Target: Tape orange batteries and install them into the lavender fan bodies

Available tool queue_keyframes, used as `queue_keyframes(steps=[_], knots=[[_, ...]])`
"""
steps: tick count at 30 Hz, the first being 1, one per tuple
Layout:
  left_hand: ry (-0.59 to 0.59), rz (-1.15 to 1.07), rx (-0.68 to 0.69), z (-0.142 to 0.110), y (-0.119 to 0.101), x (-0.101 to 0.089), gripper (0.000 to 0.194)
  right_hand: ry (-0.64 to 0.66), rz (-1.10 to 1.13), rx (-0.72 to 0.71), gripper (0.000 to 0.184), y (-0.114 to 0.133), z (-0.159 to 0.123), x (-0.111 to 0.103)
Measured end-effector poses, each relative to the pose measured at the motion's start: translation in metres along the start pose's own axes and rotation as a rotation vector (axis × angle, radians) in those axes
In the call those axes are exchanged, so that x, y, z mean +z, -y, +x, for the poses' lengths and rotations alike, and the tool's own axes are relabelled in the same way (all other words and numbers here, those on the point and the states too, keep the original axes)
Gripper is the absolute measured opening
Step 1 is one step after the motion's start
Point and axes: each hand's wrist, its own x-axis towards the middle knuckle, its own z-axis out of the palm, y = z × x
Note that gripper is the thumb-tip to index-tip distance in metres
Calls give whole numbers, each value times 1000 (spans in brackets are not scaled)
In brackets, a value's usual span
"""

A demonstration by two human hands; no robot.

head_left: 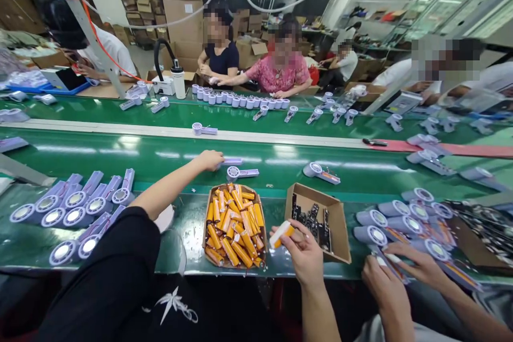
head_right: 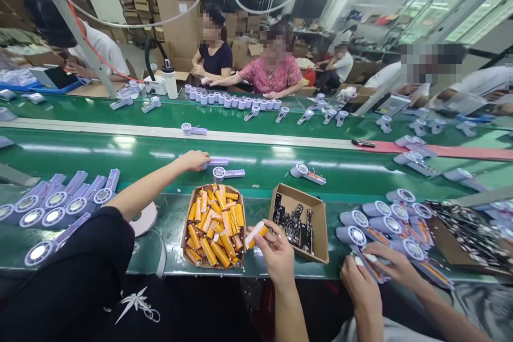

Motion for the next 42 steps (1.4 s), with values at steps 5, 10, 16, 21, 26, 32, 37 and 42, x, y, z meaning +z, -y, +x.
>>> queue_keyframes(steps=[5,10,16,21,26,32,37,42], knots=[[-11,11,-63,-72,64,29,50,301,-34,7,51,10,30,6],[21,-62,-134,-86,89,52,42,585,-124,-106,48,27,89,85],[44,-110,-187,-65,86,48,32,693,-425,-257,61,14,182,205],[41,-127,-209,-57,70,51,32,690,-696,-273,49,-16,233,249],[41,-218,-224,-46,71,49,30,688,-828,-272,48,-35,249,254],[-28,-301,-227,-46,75,49,28,753,-1030,-295,38,-47,246,250],[-82,-335,-255,-43,66,51,29,821,-1271,-346,39,-48,242,246],[-127,-382,-306,-40,54,52,27,902,-1485,-366,41,-43,236,246]])
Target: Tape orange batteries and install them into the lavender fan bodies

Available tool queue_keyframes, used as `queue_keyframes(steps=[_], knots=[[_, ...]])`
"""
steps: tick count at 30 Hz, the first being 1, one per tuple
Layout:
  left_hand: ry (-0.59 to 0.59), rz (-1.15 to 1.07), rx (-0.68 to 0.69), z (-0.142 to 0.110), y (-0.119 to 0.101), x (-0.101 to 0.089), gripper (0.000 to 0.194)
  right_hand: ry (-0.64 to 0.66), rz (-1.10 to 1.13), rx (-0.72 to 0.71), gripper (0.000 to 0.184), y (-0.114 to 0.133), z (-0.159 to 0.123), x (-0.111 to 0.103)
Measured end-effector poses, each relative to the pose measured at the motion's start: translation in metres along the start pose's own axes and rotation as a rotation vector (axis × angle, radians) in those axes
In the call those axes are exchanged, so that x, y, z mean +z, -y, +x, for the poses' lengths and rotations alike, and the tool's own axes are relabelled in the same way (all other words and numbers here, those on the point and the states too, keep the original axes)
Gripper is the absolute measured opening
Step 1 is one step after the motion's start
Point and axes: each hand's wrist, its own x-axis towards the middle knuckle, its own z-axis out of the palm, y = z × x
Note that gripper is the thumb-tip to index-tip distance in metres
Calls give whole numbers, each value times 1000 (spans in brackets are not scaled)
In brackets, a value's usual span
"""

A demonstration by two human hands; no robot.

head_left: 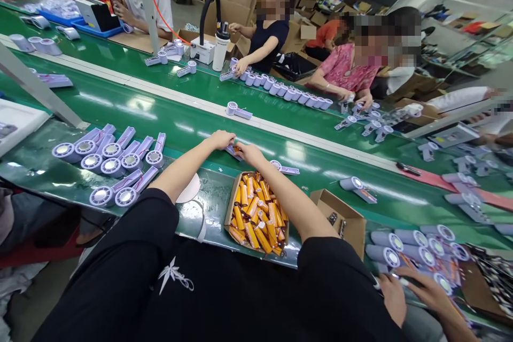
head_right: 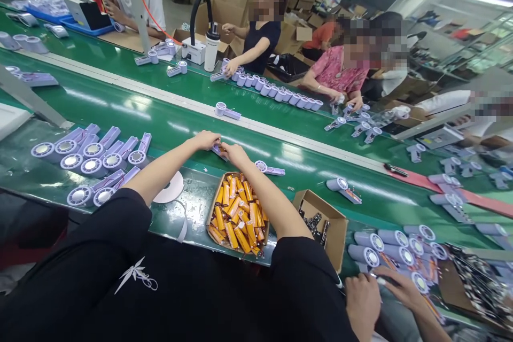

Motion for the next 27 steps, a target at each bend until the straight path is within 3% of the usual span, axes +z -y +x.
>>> queue_keyframes(steps=[6,9,12,15,17,19,23,25,27], knots=[[-38,-81,-57,0,-22,-7,28,146,-97,-24,41,20,13,-15],[-104,-101,-50,-33,-25,-15,45,181,-85,-32,47,17,-1,-31],[-212,-94,-6,-118,-5,-6,54,71,19,-92,54,6,-56,-42],[-122,-24,42,-231,25,19,50,-135,310,-183,41,2,-136,-41],[-72,69,40,-293,37,37,53,-187,490,-180,34,13,-184,-35],[-116,129,36,-328,36,48,49,-186,623,-109,32,36,-214,-25],[-430,79,140,-333,-2,44,48,-53,815,-2,43,96,-228,-1],[-581,43,206,-324,-25,34,48,36,860,-100,39,122,-225,12],[-659,8,272,-318,-41,26,48,108,868,-261,32,143,-224,23]])
